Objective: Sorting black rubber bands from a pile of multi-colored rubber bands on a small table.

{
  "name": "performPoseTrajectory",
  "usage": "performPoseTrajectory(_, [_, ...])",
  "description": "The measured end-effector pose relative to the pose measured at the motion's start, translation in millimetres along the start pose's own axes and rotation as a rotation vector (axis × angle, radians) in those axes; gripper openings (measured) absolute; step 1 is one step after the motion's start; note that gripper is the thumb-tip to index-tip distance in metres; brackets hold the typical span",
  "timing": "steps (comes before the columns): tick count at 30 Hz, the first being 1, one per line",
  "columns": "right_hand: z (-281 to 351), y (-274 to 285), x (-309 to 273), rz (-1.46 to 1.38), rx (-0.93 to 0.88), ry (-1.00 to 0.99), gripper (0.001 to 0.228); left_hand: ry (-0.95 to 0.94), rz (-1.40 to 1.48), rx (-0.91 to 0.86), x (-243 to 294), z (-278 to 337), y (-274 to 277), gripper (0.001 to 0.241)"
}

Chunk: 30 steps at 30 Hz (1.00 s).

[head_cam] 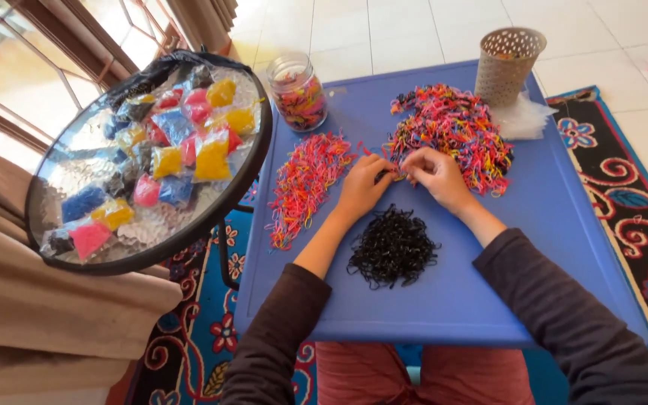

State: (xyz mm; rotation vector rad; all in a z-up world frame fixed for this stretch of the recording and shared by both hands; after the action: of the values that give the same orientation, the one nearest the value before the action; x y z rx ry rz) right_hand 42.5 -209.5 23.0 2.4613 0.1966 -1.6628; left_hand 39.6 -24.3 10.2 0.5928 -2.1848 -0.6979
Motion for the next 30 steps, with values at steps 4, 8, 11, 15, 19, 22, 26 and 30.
performPoseTrajectory(4, [6, -3, 0, 0.057, -0.002, 0.005, 0.017, 0.011, 0.028, 0.008, 7, 6, 5, 0.008])
performPoseTrajectory(8, [1, -4, -7, 0.109, 0.023, 0.05, 0.016, -0.036, 0.022, 0.008, 3, -4, 3, 0.01])
performPoseTrajectory(11, [5, -3, -7, 0.101, 0.025, 0.034, 0.014, -0.041, 0.023, 0.011, -1, 0, -2, 0.011])
performPoseTrajectory(15, [1, -1, 10, 0.147, 0.016, 0.046, 0.011, -0.072, -0.001, 0.025, 3, 0, -1, 0.009])
performPoseTrajectory(19, [1, -1, 14, 0.171, 0.006, 0.034, 0.01, -0.078, 0.006, 0.0, 5, 1, 0, 0.008])
performPoseTrajectory(22, [0, 0, 17, 0.16, 0.008, 0.034, 0.011, -0.078, -0.017, 0.011, 5, 1, 0, 0.011])
performPoseTrajectory(26, [2, 1, 18, 0.156, 0.006, -0.009, 0.01, -0.051, 0.015, 0.001, 12, 0, 6, 0.011])
performPoseTrajectory(30, [1, 3, 25, 0.089, 0.02, -0.03, 0.01, -0.014, 0.077, 0.017, 12, 0, 7, 0.011])
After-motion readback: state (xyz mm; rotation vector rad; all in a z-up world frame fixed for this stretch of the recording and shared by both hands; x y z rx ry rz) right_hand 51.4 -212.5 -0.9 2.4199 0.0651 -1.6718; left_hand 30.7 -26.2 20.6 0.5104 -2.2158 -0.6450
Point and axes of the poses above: each hand's wrist, its own z-axis away from the middle knuckle, its own y-axis out of the back of the hand, x = y × z, the point moved 3 cm from there along -z, towards the middle knuckle, and after that the axes turned 2 degrees about -z, right-handed, at the moved point
